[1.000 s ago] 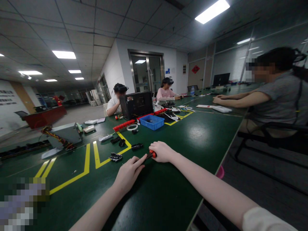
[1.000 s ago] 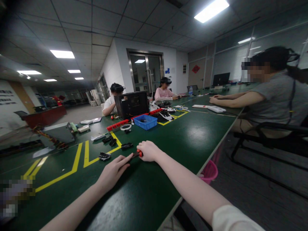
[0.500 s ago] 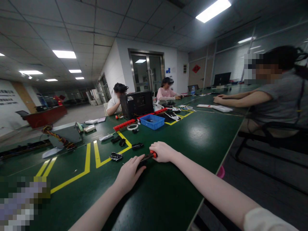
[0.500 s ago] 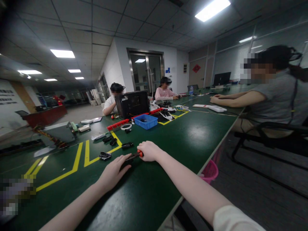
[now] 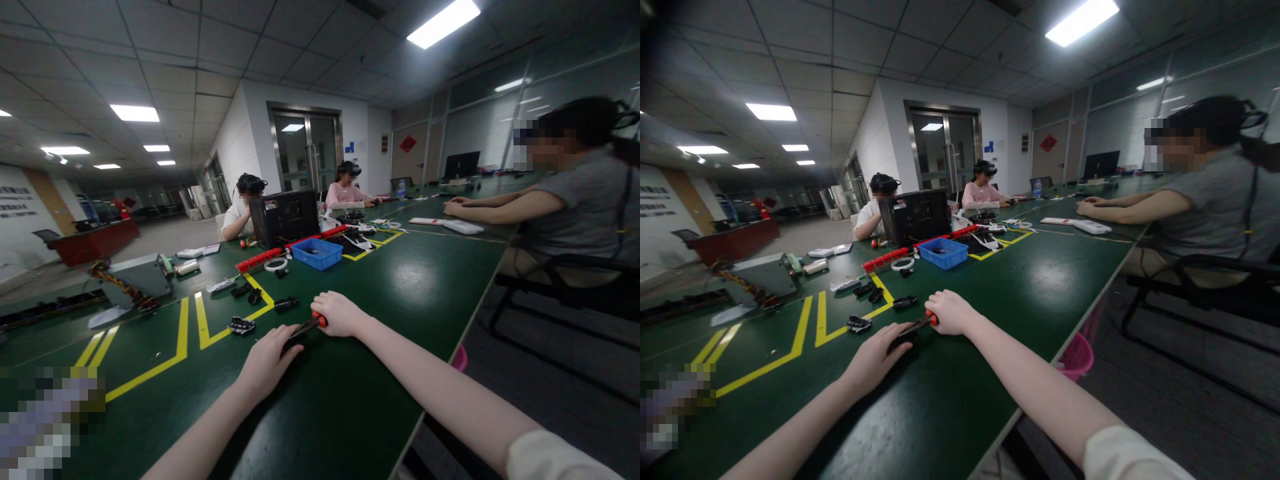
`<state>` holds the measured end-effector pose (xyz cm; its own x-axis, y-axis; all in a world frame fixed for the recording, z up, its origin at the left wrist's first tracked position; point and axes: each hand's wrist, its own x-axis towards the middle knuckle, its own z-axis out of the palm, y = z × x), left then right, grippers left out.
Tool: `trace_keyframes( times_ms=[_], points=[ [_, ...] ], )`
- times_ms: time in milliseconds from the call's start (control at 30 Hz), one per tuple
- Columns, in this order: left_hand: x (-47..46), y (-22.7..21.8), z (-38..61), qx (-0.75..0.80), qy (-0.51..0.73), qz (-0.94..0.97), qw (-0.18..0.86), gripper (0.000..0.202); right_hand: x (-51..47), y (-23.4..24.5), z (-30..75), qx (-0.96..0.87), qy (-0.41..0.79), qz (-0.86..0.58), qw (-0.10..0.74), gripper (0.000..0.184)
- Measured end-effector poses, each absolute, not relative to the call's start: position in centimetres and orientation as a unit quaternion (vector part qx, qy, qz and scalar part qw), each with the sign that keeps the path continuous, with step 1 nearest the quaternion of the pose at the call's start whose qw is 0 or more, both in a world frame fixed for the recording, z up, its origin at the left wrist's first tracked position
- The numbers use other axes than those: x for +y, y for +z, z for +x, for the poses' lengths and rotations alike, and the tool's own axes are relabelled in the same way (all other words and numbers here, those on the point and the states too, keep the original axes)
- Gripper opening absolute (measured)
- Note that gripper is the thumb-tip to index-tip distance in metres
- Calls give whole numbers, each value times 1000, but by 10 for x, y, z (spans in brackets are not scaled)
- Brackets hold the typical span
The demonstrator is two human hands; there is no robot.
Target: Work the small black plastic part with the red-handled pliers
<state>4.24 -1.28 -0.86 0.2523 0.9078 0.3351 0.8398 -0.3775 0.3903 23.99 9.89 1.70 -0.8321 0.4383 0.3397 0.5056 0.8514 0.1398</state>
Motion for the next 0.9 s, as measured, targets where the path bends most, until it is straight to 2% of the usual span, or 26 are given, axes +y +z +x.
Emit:
trace_keyframes(
  times_ms=[167,467,900],
  points=[
    [-11,-11,41,559,280,776,87,33,101,16,240,-947,-113,-255,161,11],
    [-17,-5,44,561,261,782,78,44,103,13,239,-949,-111,-262,136,11],
    [-18,-4,44,576,254,773,84,45,101,16,240,-950,-99,-262,142,14]
  ],
)
